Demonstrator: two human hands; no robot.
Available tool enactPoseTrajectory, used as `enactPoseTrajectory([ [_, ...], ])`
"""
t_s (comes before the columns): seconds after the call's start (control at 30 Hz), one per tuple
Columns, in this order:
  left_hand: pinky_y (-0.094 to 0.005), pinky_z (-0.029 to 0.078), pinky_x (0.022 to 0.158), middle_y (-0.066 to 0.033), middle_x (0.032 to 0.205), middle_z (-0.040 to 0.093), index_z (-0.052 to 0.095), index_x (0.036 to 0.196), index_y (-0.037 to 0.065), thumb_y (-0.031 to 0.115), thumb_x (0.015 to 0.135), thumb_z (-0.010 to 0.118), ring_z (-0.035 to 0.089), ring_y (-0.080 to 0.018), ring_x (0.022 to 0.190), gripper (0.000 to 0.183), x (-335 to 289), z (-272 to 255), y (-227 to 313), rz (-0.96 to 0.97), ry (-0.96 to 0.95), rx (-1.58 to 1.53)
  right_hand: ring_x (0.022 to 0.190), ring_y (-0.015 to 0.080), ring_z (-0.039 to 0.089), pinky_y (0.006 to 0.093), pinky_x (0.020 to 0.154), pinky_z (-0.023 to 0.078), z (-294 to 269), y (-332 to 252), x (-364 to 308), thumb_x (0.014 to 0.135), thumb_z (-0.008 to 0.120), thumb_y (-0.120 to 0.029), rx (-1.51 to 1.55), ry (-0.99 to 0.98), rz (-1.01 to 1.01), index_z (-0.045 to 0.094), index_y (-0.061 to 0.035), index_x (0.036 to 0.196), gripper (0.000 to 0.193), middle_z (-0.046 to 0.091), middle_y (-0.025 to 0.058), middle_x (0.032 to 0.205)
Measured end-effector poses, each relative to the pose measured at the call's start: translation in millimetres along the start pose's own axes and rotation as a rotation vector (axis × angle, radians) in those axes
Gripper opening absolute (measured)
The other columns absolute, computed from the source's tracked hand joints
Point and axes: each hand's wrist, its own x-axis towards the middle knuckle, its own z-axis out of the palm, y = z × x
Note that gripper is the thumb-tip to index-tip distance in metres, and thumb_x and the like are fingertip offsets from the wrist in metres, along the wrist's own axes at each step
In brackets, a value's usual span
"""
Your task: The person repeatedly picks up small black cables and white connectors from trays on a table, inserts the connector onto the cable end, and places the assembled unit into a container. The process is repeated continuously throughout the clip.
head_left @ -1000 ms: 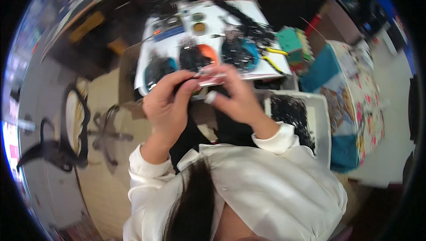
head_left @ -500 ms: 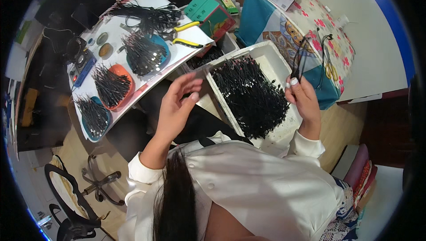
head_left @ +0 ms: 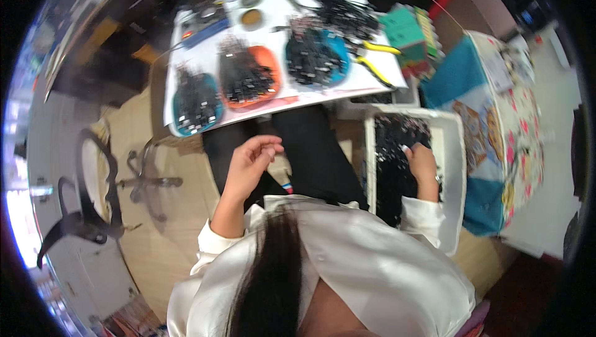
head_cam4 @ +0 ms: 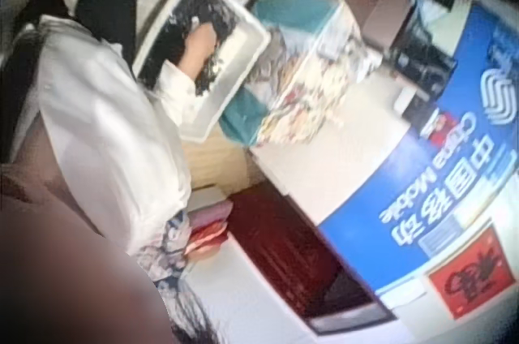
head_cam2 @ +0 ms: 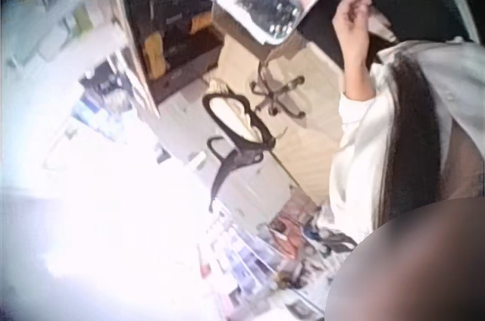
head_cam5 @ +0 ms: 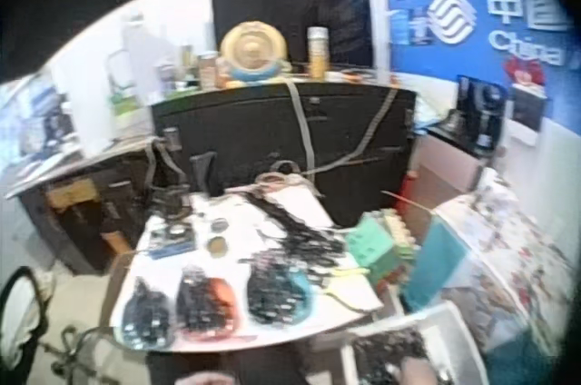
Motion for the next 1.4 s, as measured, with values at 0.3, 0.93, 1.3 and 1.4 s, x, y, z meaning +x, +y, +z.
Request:
enactPoseTrajectory([
  [0.3,-0.0440,0.048,0.068,-0.0164,0.081,0.061,0.064,0.086,0.001,0.015,0.083,0.066,0.060,-0.0359,0.078,0.014,88,-109,39,0.387,0.839,1.138,0.053,0.0229,0.058,0.0337,0.052,0.043,-82,-212,-19,0.090,0.061,-0.020,0.599,-0.060,-0.760,0.059,-0.0020,0.077,0.022,0.058,0.0114,0.061],
  [0.93,-0.0438,0.052,0.068,-0.0183,0.084,0.064,0.065,0.080,-0.001,0.014,0.081,0.068,0.064,-0.0361,0.079,0.015,127,-112,40,0.221,0.929,1.138,0.069,0.0289,0.063,0.0391,0.063,0.049,-55,-372,44,0.083,0.065,-0.017,0.692,0.132,-0.805,0.061,-0.0015,0.081,0.017,0.064,0.0129,0.074],
  [1.3,-0.0434,0.052,0.068,-0.0175,0.078,0.066,0.067,0.082,0.001,0.020,0.079,0.070,0.066,-0.0356,0.079,0.019,135,-124,37,0.146,0.953,0.864,0.062,0.0083,0.055,0.0244,0.060,0.046,-53,-360,43,0.088,0.067,-0.014,0.956,0.015,-0.825,0.062,0.0017,0.090,0.017,0.062,0.0032,0.073],
  [1.4,-0.0430,0.052,0.067,-0.0169,0.076,0.065,0.065,0.080,0.000,0.015,0.080,0.068,0.065,-0.0354,0.074,0.016,131,-129,41,0.326,0.987,0.756,0.066,0.0055,0.053,0.0218,0.061,0.044,-58,-362,45,0.089,0.066,-0.012,1.119,-0.085,-0.806,0.061,0.0026,0.093,0.016,0.060,-0.0004,0.075],
])
